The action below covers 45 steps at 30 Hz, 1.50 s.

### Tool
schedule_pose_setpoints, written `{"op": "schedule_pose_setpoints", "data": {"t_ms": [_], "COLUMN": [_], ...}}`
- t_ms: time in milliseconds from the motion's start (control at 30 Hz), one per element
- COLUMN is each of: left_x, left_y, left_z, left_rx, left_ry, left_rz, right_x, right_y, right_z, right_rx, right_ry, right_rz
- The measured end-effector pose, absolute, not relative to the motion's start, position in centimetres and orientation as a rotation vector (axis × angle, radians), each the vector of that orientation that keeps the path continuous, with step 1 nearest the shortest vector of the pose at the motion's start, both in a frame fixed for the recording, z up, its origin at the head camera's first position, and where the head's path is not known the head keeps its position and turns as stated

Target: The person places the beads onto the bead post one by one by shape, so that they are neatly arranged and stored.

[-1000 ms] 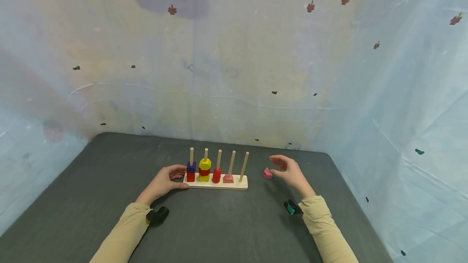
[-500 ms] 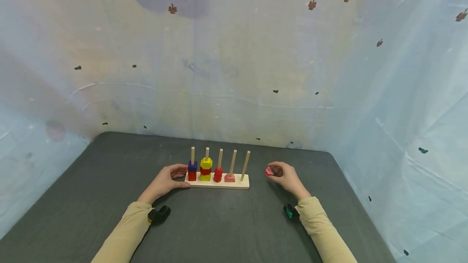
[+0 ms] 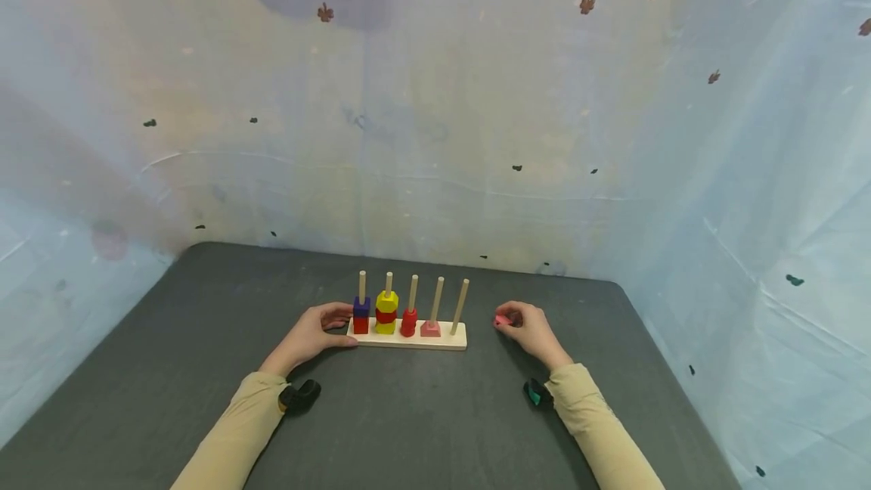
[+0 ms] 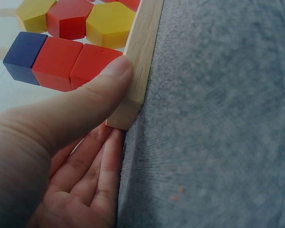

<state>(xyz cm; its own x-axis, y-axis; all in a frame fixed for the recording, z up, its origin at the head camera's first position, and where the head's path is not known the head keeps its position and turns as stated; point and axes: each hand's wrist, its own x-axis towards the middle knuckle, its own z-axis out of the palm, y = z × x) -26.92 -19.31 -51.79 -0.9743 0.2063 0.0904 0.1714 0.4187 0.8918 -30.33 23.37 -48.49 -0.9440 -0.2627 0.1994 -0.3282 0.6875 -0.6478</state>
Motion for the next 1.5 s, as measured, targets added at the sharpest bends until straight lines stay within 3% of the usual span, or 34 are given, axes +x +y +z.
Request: {"op": "schedule_pose_setpoints", "data": {"t_ms": [1167,1500], "left_x": [-27.0,-27.1], "left_y": [-19.4,-19.4], "left_z": [-52.0,-52.1], "left_rx": [0.317,0.346], "left_ry": [2.6,2.611], "left_rz": [1.644,1.638], "right_x": [-30.4,-29.9], "right_y": [24.2,24.6], "right_z": [-48.3,-46.4], "right_rx": [0.606,0.622], "right_ry": [-2.868,-2.757], "right_rz": [1.01,1.124]}}
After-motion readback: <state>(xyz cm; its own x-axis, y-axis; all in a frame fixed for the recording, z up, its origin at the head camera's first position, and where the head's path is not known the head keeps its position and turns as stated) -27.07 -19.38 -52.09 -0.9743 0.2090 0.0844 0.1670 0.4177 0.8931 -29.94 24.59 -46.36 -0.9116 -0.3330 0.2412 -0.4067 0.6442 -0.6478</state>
